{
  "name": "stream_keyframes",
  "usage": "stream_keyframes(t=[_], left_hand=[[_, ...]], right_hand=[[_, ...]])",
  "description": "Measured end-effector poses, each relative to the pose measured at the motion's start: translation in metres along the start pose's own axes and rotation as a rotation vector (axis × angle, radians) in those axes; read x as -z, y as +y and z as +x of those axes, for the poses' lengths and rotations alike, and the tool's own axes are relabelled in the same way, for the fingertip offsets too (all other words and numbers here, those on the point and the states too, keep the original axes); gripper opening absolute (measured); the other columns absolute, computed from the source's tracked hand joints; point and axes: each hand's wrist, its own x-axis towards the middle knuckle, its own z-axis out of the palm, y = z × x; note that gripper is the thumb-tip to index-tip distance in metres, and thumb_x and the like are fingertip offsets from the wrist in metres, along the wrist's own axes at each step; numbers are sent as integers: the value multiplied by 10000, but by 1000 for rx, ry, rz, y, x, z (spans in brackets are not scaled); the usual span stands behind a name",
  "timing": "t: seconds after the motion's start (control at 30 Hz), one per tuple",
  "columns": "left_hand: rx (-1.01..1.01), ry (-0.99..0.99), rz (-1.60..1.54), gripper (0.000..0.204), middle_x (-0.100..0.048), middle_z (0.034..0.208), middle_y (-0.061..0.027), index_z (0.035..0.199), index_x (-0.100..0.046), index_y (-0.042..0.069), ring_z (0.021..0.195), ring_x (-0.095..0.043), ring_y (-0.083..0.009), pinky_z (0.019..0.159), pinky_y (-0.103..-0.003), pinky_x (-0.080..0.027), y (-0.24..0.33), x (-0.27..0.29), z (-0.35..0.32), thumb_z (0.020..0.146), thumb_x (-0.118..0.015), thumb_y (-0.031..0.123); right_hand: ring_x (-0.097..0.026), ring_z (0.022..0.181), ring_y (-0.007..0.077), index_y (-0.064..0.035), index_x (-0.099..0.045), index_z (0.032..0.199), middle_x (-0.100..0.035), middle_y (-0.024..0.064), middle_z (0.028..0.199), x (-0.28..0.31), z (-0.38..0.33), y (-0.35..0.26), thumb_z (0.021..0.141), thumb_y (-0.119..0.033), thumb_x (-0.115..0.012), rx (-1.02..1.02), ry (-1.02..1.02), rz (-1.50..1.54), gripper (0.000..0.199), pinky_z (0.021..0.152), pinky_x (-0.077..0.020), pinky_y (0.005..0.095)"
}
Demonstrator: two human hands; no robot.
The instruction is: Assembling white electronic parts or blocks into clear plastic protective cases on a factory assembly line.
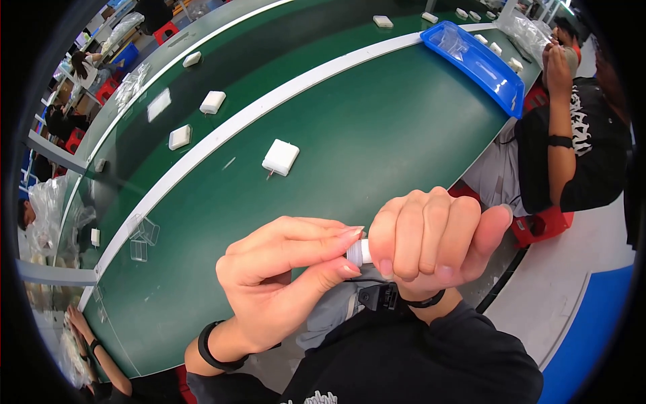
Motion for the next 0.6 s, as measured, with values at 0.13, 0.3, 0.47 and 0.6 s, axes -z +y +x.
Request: stream_keyframes(t=[0.13, 0.3, 0.47, 0.6], left_hand=[[-48, -22, 38, 213, -652, 851, -148, 904, -676, -54, 823, -651, -275, 696, -319, -523, -1, 7, -6, 695, -719, -61], [-142, -28, 9, 235, -660, 852, -153, 887, -685, -52, 797, -672, -262, 679, -302, -541, 0, 12, -12, 660, -735, -83], [140, 36, 20, 225, -659, 858, -136, 940, -665, -65, 813, -652, -191, 726, -269, -523, 4, 22, -7, 719, -690, -98], [672, -25, -462, 225, -660, 872, -94, 1053, -624, -49, 755, -610, -103, 680, -229, -497, 5, 37, 1, 863, -620, 71]], right_hand=[[-479, 465, 181, -40, -496, 612, -487, 32, 550, -1, 1, 6, 998, -387, -243, 5, -129, 11, 577, 507, -431, 339], [-476, 434, 168, -51, -504, 629, -479, 24, 514, -11, 3, 9, 1000, -374, -260, -22, -184, -57, 550, 497, -434, 321], [-536, 531, 196, -45, -535, 783, -533, 52, 591, -21, -16, 28, 994, -407, -251, -39, 172, 12, 506, 675, -434, 361], [-588, 862, 390, 18, -575, 911, -634, 202, 855, -5, -3, 30, 950, -542, -255, 129, 45, -254, 646, 810, -453, 463]])
